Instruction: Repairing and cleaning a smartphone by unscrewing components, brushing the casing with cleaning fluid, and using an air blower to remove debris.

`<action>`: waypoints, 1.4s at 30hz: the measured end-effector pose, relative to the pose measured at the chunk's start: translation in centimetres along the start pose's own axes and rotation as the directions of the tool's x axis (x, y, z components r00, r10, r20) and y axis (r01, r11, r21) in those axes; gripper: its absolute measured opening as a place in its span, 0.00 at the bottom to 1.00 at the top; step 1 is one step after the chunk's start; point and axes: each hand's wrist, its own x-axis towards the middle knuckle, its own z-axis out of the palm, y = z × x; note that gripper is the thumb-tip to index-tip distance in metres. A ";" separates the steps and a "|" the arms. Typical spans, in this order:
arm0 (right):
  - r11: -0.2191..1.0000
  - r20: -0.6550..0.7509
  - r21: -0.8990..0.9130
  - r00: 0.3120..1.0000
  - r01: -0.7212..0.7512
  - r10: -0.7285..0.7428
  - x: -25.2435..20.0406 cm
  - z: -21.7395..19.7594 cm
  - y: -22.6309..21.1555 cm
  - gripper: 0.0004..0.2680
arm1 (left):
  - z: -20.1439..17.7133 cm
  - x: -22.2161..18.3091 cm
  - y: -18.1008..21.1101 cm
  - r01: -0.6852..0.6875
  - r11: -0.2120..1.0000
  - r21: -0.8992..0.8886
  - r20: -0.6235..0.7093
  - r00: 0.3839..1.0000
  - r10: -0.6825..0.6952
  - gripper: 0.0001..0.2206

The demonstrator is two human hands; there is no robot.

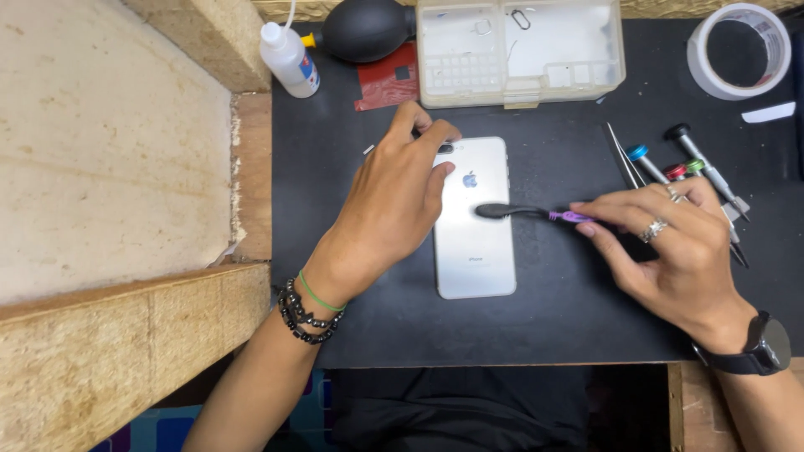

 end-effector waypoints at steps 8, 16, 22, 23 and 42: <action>1.000 -0.015 -0.018 1.000 -0.002 0.002 -2.4 -0.5 -1.3 0.05 | 0.5 0.0 0.3 0.020 0.995 0.096 -0.048 0.999 -0.015 0.08; 0.994 -0.158 0.000 0.981 -0.109 0.108 -5.5 0.6 -0.6 0.04 | -2.2 0.2 1.4 0.157 0.977 0.145 -0.786 0.618 0.017 0.12; 0.993 -0.194 0.018 0.974 -0.113 0.115 -6.0 1.1 -0.5 0.03 | -2.5 1.2 -2.8 0.482 0.850 0.211 -0.854 0.514 -0.080 0.23; 0.994 -0.191 0.021 0.976 -0.103 0.105 -6.0 1.0 -0.6 0.03 | -2.4 1.3 -3.1 0.490 0.847 0.207 -0.859 0.505 -0.082 0.23; 0.964 -0.189 -0.201 0.972 -0.176 0.138 -5.0 0.5 -1.9 0.06 | -3.7 0.2 -1.4 0.342 0.898 0.278 -0.849 0.524 0.064 0.15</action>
